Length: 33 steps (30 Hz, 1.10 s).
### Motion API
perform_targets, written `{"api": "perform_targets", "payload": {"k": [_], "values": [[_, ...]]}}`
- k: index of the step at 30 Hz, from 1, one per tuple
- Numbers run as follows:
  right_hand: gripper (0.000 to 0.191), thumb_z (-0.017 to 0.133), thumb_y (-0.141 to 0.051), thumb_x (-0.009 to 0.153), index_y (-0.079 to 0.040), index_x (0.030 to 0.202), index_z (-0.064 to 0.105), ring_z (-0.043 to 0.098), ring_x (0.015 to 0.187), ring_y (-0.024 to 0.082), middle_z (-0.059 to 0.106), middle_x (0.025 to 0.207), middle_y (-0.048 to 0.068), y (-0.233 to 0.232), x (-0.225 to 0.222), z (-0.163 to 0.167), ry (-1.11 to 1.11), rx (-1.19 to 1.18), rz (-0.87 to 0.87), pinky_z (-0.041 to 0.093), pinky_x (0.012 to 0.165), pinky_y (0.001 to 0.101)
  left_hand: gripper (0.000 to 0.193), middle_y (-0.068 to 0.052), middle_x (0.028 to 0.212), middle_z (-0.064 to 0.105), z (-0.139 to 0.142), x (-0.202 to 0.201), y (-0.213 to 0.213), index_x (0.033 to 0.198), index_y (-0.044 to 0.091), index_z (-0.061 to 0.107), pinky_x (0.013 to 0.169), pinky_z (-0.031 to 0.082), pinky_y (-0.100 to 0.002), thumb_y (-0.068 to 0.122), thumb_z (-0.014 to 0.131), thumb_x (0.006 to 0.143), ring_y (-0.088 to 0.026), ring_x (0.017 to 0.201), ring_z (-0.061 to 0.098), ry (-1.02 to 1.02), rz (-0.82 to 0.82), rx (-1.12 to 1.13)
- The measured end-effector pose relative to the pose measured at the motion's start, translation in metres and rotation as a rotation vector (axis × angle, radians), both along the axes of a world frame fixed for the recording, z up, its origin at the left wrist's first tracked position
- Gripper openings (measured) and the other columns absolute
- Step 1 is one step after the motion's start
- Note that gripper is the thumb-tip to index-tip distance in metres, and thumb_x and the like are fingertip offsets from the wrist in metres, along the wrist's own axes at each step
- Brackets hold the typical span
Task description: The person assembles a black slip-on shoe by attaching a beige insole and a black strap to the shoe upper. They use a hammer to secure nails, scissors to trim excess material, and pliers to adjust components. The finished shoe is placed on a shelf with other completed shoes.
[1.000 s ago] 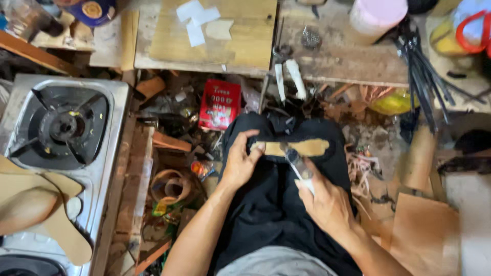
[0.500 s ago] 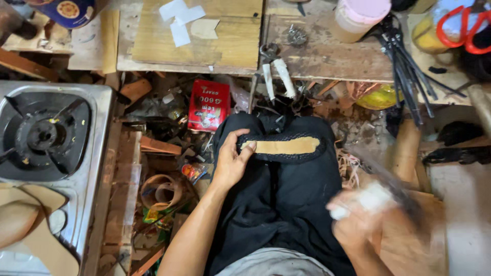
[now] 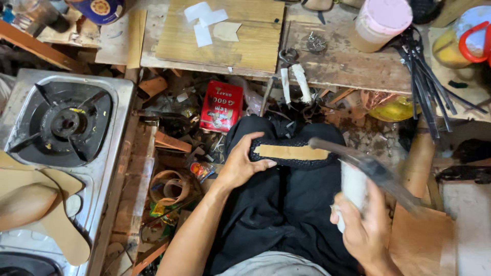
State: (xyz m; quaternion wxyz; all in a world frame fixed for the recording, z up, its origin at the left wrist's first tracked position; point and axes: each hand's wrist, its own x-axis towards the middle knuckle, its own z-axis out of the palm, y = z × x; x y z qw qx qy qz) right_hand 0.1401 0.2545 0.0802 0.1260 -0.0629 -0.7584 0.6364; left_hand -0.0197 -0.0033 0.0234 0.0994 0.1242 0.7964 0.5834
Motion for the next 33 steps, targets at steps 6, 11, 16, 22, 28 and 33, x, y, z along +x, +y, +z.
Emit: {"api": "perform_targets", "payload": {"k": [6,11,16,22,28,33], "values": [[0.003,0.054,-0.011,0.102,-0.011,0.104,0.056,0.069,0.071,0.035,0.069,0.088,0.014,-0.042,-0.038,-0.031,0.748,1.148,-0.008,0.057,0.07,0.0486,0.079,-0.014,0.127,0.065,-0.003,0.001,0.003,0.137,0.003,0.055,0.105,0.046,-0.035,0.02,0.093,0.069,-0.026,0.123,0.061,0.029,-0.005,0.046],[0.04,0.069,-0.024,0.09,0.001,0.12,0.06,0.069,0.077,0.047,0.07,0.084,0.028,-0.05,-0.054,-0.067,-0.035,0.601,0.257,0.055,0.061,0.0506,0.075,-0.015,0.124,0.065,-0.001,-0.001,0.0,0.136,0.005,0.058,0.102,0.049,-0.037,0.021,0.09,0.07,-0.031,0.12,0.064,0.082,-0.013,-0.018],[0.048,0.068,-0.021,0.092,-0.001,0.134,0.057,0.07,0.065,0.035,0.071,0.078,0.021,-0.039,-0.052,-0.039,-0.286,0.429,0.196,0.056,0.058,0.0409,0.073,-0.018,0.124,0.063,-0.001,-0.002,0.003,0.135,0.004,0.056,0.1,0.047,-0.04,0.027,0.088,0.073,-0.034,0.119,0.061,0.169,-0.038,-0.025],[0.038,0.063,-0.027,0.101,0.003,0.123,0.056,0.064,0.068,0.019,0.066,0.086,0.01,-0.022,-0.011,-0.002,0.259,-0.092,0.127,0.056,0.061,0.0314,0.044,-0.015,0.126,0.063,-0.005,0.004,0.003,0.134,0.004,0.058,0.101,0.047,-0.035,0.024,0.066,0.096,-0.029,0.119,0.062,0.039,0.002,0.021],[0.029,0.06,-0.03,0.099,-0.002,0.101,0.066,0.072,0.072,0.032,0.069,0.079,0.014,-0.019,-0.029,-0.029,0.042,0.598,0.11,0.054,0.06,0.0365,0.043,-0.014,0.121,0.064,-0.005,0.0,0.006,0.131,0.004,0.059,0.094,0.049,-0.034,0.022,0.064,0.093,-0.027,0.11,0.064,-0.039,0.037,0.013],[0.036,0.062,-0.032,0.096,-0.003,0.116,0.061,0.061,0.057,0.022,0.068,0.076,0.008,-0.005,-0.005,-0.018,-0.114,0.215,0.006,0.051,0.052,0.0329,0.042,-0.015,0.122,0.063,-0.007,0.003,0.002,0.132,0.003,0.059,0.098,0.048,-0.034,0.023,0.064,0.095,-0.027,0.114,0.063,-0.016,0.021,0.041]]}}
